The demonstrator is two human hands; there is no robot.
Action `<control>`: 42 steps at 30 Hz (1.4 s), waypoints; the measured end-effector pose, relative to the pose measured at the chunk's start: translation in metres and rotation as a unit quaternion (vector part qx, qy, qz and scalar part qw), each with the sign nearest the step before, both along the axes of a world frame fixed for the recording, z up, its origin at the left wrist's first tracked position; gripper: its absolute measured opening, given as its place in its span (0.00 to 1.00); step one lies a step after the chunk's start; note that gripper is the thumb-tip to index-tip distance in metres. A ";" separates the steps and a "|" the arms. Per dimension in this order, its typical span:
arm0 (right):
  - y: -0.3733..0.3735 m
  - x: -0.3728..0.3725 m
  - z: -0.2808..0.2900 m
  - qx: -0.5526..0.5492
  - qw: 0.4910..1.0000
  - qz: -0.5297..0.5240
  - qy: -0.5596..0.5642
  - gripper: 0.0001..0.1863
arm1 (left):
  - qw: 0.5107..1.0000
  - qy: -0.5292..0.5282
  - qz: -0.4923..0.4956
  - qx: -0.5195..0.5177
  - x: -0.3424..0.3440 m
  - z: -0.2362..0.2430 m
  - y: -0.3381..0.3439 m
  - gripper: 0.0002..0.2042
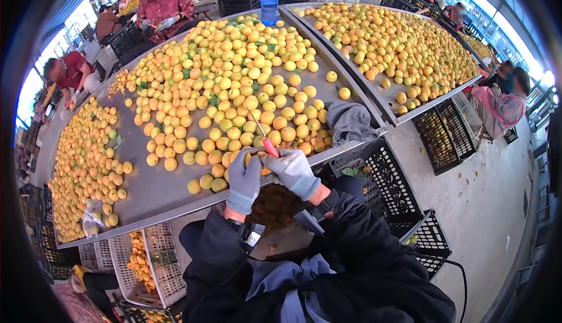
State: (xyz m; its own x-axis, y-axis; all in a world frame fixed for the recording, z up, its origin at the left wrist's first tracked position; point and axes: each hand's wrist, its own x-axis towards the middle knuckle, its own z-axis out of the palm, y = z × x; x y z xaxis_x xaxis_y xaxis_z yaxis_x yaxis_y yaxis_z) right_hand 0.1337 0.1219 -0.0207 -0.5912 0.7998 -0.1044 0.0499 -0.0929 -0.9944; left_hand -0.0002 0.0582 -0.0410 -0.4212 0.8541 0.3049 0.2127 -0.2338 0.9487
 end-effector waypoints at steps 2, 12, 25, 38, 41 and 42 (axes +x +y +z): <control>-0.004 -0.002 0.002 -0.054 0.998 -0.031 -0.001 0.10 | 0.999 -0.029 0.037 0.006 0.005 -0.004 -0.001 0.09; -0.003 0.003 -0.016 -0.044 0.998 -0.026 0.043 0.15 | 0.996 0.001 0.087 -0.031 0.012 -0.026 -0.009 0.08; -0.009 0.009 -0.012 -0.141 0.990 -0.028 -0.004 0.19 | 0.844 0.352 -0.078 -0.398 -0.007 -0.088 -0.072 0.28; -0.018 0.017 -0.022 -0.180 0.981 0.028 0.062 0.18 | 0.987 -0.018 -0.152 -0.054 -0.017 -0.020 -0.052 0.30; -0.017 0.017 -0.021 -0.171 0.984 0.040 0.018 0.18 | 0.975 -0.087 -0.197 -0.055 -0.018 -0.008 -0.053 0.29; -0.019 0.017 -0.021 -0.155 0.987 0.037 0.012 0.19 | 0.975 -0.097 -0.198 -0.042 -0.016 -0.010 -0.051 0.29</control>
